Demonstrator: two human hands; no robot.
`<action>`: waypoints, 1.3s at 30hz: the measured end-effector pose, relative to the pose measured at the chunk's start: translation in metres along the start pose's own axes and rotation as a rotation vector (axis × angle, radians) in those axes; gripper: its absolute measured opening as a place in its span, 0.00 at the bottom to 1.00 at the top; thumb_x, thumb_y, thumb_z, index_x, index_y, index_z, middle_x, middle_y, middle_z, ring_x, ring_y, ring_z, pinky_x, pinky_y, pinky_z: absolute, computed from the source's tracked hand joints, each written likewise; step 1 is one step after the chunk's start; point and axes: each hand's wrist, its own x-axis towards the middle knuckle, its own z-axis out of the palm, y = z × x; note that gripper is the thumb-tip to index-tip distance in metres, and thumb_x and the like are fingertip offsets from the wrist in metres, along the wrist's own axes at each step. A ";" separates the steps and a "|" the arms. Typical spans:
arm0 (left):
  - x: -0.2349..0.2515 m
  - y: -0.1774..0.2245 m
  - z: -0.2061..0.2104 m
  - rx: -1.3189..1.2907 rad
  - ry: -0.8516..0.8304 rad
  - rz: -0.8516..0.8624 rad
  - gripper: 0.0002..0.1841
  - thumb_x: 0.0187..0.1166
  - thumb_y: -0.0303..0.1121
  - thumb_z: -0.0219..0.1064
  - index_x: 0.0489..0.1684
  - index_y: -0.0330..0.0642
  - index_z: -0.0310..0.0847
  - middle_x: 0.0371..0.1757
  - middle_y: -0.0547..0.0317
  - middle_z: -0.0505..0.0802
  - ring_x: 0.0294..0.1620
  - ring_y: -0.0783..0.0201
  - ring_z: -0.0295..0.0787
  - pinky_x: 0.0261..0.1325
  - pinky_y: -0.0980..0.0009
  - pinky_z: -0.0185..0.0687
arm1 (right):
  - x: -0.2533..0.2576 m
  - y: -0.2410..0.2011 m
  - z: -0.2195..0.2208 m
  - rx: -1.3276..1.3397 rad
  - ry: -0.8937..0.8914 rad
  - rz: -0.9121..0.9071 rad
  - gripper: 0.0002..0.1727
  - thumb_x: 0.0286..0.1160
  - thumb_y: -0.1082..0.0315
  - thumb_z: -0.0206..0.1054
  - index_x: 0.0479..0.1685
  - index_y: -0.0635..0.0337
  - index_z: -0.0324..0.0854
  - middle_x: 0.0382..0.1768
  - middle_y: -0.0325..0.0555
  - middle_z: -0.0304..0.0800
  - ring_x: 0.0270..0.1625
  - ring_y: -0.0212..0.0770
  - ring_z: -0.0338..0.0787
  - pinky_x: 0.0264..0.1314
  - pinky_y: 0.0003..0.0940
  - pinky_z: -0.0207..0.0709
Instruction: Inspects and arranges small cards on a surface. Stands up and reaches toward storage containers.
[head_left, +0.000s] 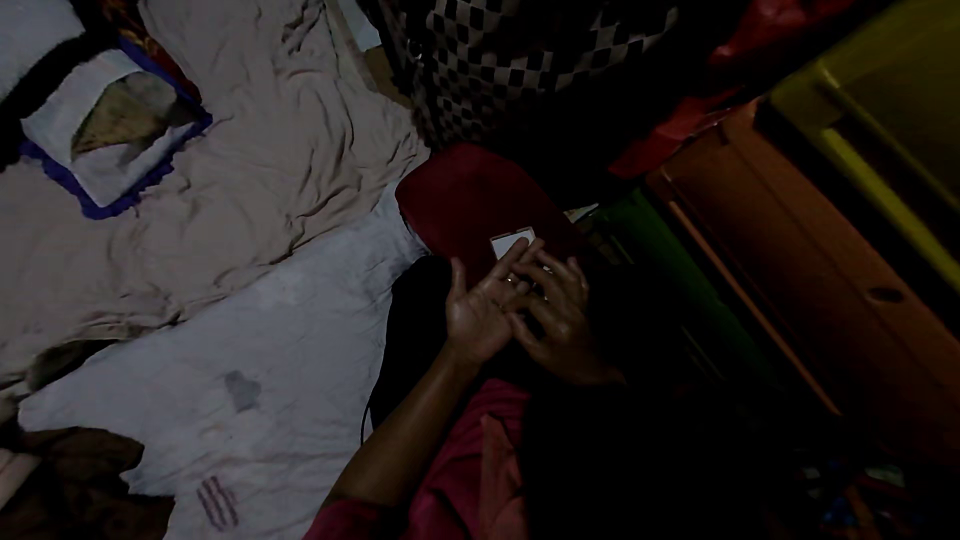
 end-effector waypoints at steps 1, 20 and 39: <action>0.000 0.000 0.001 -0.001 0.002 -0.004 0.55 0.74 0.77 0.15 0.88 0.51 0.65 0.84 0.56 0.76 0.83 0.59 0.73 0.79 0.63 0.71 | -0.001 0.001 0.000 0.019 0.001 0.009 0.10 0.77 0.61 0.67 0.32 0.53 0.89 0.67 0.48 0.88 0.84 0.55 0.71 0.90 0.67 0.44; 0.018 -0.036 -0.031 0.461 0.950 -0.348 0.17 0.94 0.43 0.48 0.41 0.41 0.76 0.20 0.67 0.76 0.12 0.77 0.69 0.15 0.83 0.68 | 0.022 0.124 -0.015 0.008 -0.460 0.782 0.17 0.86 0.75 0.57 0.67 0.71 0.82 0.69 0.70 0.81 0.74 0.67 0.80 0.79 0.60 0.69; 0.032 -0.061 -0.052 0.560 0.893 -0.485 0.11 0.90 0.34 0.57 0.49 0.35 0.79 0.23 0.64 0.79 0.16 0.75 0.73 0.20 0.82 0.73 | 0.021 0.130 0.005 -0.070 -0.669 0.662 0.15 0.87 0.72 0.59 0.63 0.72 0.82 0.63 0.68 0.85 0.68 0.67 0.85 0.70 0.63 0.75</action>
